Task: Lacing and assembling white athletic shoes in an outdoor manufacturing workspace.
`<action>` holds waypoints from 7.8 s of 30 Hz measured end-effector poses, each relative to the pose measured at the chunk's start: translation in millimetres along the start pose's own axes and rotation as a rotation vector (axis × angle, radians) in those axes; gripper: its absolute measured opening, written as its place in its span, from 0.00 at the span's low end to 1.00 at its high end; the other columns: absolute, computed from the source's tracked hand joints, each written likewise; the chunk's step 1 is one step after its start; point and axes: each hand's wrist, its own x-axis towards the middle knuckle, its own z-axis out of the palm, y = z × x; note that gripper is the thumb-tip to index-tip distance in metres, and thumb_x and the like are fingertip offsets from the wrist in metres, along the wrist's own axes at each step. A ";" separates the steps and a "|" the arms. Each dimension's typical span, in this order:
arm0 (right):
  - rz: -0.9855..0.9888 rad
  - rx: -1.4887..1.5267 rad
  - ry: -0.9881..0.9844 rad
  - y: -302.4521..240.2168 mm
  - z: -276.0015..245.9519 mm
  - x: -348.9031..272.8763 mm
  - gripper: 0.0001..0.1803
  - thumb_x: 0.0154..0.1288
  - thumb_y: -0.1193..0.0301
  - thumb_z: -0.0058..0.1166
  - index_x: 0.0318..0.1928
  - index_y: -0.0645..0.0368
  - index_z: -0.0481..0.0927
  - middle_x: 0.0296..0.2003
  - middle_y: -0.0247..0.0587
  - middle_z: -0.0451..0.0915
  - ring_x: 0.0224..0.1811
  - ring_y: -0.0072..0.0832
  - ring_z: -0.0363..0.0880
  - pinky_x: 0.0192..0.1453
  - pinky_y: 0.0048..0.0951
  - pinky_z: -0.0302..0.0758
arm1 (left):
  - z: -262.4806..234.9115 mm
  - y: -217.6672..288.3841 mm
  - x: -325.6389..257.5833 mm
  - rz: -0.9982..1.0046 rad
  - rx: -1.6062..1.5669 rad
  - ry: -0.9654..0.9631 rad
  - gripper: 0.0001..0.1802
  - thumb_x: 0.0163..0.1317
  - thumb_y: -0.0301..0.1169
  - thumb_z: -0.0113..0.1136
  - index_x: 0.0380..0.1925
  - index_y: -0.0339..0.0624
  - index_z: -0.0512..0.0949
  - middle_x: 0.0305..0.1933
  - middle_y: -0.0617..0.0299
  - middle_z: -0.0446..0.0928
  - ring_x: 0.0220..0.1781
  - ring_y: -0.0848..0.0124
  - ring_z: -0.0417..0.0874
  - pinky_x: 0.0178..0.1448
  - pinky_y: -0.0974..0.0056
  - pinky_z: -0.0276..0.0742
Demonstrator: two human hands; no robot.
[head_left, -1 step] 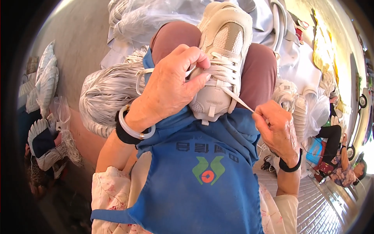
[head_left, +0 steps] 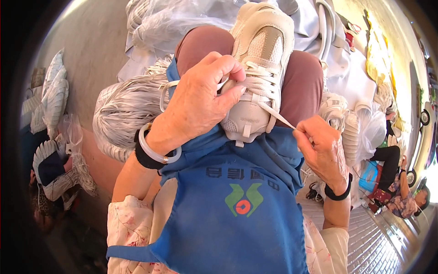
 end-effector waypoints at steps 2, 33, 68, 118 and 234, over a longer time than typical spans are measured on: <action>0.061 0.059 0.043 -5.9 5.3 3.8 0.07 0.56 0.80 0.61 0.35 0.60 0.78 0.27 0.42 0.74 0.24 0.39 0.75 0.27 0.34 0.71 | -0.7 3.5 3.5 0.003 0.086 -0.042 0.08 0.58 0.20 0.63 0.37 0.38 0.76 0.39 0.65 0.73 0.42 0.74 0.75 0.46 0.68 0.73; -0.186 -0.283 0.240 -31.8 55.9 35.9 0.27 0.55 0.77 0.64 0.58 0.50 0.79 0.34 0.37 0.67 0.25 0.30 0.74 0.26 0.31 0.75 | 19.5 -4.0 6.4 0.289 0.191 0.128 0.07 0.64 0.22 0.57 0.39 0.40 0.69 0.39 0.54 0.68 0.32 0.50 0.77 0.33 0.55 0.74; -0.299 -0.401 0.164 -4.0 17.0 23.9 0.13 0.45 0.82 0.53 0.34 0.59 0.71 0.25 0.40 0.63 0.24 0.36 0.73 0.25 0.34 0.71 | -25.9 -0.3 -7.2 0.041 0.223 -0.103 0.05 0.63 0.23 0.59 0.35 0.36 0.73 0.28 0.58 0.73 0.30 0.64 0.73 0.38 0.65 0.71; 0.017 0.179 0.078 -36.0 28.2 41.3 0.07 0.56 0.78 0.62 0.35 0.61 0.78 0.32 0.43 0.74 0.30 0.38 0.78 0.33 0.33 0.73 | -31.0 10.8 -39.2 -0.349 -0.345 -0.250 0.07 0.72 0.30 0.50 0.44 0.37 0.73 0.32 0.64 0.79 0.37 0.78 0.77 0.45 0.71 0.72; -0.288 -0.292 0.085 15.6 47.5 -11.9 0.12 0.52 0.77 0.54 0.39 0.63 0.77 0.37 0.41 0.71 0.34 0.34 0.77 0.37 0.35 0.76 | 29.3 46.9 -66.7 -0.258 -0.251 -0.451 0.06 0.63 0.26 0.64 0.36 0.37 0.76 0.32 0.60 0.82 0.33 0.74 0.84 0.38 0.69 0.80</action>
